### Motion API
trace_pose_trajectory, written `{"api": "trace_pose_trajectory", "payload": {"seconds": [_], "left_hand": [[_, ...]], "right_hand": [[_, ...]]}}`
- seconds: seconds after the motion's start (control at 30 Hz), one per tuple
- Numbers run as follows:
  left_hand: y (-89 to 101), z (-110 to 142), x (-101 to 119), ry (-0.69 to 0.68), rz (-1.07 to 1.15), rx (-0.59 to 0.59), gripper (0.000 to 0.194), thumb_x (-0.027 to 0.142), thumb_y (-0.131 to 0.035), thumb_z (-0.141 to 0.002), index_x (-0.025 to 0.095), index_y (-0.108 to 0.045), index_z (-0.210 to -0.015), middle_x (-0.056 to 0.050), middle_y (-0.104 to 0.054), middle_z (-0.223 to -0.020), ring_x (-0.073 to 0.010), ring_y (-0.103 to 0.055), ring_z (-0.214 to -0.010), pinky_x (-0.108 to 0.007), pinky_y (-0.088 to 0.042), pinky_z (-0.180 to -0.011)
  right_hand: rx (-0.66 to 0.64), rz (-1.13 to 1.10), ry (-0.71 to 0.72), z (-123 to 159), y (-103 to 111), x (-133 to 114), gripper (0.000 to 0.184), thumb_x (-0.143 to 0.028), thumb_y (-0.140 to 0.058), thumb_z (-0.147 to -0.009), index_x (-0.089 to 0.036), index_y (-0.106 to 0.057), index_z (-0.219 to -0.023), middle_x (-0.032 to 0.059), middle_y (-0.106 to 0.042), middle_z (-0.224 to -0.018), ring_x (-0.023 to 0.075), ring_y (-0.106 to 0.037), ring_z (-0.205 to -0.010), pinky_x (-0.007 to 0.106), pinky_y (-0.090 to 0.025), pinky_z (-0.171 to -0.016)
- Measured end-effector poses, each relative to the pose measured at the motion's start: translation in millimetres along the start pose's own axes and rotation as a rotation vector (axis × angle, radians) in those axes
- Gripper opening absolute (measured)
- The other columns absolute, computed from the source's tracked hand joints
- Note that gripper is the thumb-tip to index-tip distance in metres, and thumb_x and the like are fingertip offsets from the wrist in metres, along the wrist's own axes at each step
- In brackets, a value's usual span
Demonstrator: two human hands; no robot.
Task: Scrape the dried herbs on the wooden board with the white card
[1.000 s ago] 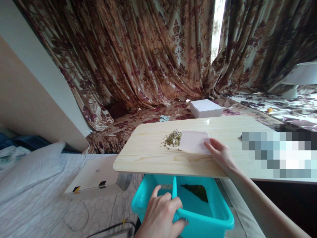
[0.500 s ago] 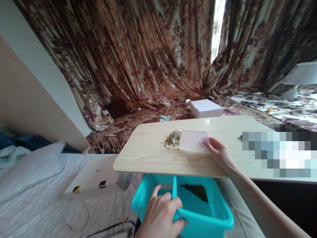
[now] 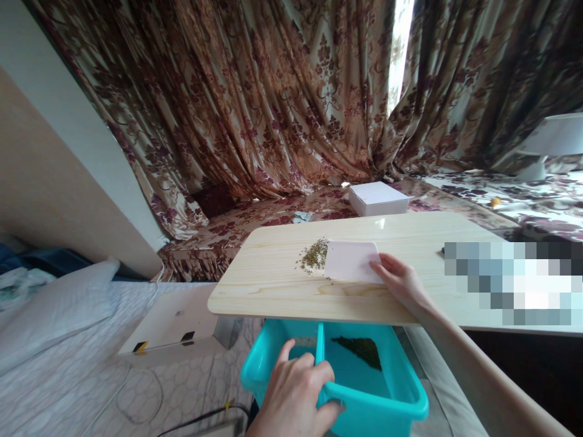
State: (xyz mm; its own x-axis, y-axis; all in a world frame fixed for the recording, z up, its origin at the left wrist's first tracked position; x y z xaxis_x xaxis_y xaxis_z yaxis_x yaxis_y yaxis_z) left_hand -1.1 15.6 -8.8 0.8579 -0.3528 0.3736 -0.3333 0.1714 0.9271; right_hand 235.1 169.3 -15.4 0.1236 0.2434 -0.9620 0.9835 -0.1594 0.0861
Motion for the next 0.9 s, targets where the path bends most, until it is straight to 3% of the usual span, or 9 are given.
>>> {"api": "trace_pose_trajectory", "payload": {"seconds": [0.9], "left_hand": [[1.9,-0.1,-1.1,0.013,0.014,0.015,0.007,0.026,-0.066,-0.077,0.025,-0.061,-0.082,0.004,-0.056,-0.078,-0.0172,-0.057,-0.087,-0.05,-0.02,-0.107]], "right_hand": [[0.114,0.046,-0.016,3.7,3.5,-6.8,0.025,-0.032,-0.06,-0.069,-0.016,-0.069,-0.086,0.0057,-0.072,-0.081,0.0221,-0.066,-0.078,0.029,-0.051,-0.067]]}}
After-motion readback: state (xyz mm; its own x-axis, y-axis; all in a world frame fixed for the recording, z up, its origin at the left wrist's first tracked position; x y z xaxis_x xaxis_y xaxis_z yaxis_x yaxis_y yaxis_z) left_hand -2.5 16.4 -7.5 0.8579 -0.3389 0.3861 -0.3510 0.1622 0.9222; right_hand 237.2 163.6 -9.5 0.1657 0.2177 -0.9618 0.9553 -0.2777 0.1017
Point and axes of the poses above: each hand's wrist, its own z-axis away from the middle knuckle, its own y-axis out of the back of the hand, x = y × z, the point moved 1 cm from there along -z, towards the middle knuckle
